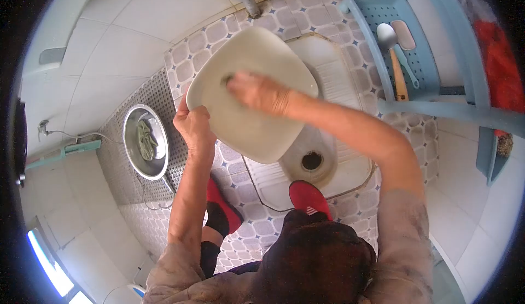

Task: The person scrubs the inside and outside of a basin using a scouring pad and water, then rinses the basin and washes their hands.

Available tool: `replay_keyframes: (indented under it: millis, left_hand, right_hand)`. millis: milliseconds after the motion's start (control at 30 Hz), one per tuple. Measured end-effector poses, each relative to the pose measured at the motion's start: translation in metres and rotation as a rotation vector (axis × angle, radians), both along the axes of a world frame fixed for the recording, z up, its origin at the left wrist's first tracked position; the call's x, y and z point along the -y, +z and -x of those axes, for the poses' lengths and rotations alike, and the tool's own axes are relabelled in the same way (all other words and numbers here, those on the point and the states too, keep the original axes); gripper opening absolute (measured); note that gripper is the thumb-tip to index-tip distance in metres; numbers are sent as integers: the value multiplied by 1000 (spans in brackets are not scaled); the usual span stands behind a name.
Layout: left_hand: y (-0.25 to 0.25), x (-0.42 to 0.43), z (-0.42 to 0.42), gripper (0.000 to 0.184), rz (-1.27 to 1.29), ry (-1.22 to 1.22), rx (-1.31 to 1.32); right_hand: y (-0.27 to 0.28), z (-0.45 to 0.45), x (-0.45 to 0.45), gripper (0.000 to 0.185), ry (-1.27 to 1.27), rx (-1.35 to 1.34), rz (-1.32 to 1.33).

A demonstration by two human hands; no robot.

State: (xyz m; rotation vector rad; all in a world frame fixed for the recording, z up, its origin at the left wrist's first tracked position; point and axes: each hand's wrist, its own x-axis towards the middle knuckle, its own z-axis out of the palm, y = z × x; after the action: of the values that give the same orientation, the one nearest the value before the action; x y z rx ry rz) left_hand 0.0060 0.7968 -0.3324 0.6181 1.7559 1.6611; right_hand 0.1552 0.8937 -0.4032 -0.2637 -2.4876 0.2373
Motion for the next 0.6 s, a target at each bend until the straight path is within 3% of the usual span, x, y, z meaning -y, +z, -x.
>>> replay_keyframes:
  millis: [100,233,300,400,433,467,533,600]
  left_hand:
    - [8,1,-7,44,39,7,57]
    - [16,1,-13,43,41,-23,46]
    - [14,-1,-12,42,-7,-19,44]
    - [8,-2,-17,42,23,-21,30]
    - [7,-1,-19,42,24,-24,30]
    - [4,1,-23,41,20,-45,7]
    - [4,-1,-27,40,15,-68,-20]
    - [9,-2,-29,39,59,-74,-38]
  right_hand:
    - [1,-21,-70,20,-264,97,-162]
    - [-37,-51,-62,16,-311,140,-195]
    - [-51,-63,-34,15,-548,276,385]
    - [-83,-82,-3,17,-487,365,470]
    - [-78,-87,-8,17,-409,433,264]
    - [-74,-91,-18,17,-419,435,272]
    - [-31,-77,-49,16,-300,302,-176]
    - [-8,-69,-72,16,-302,266,-131]
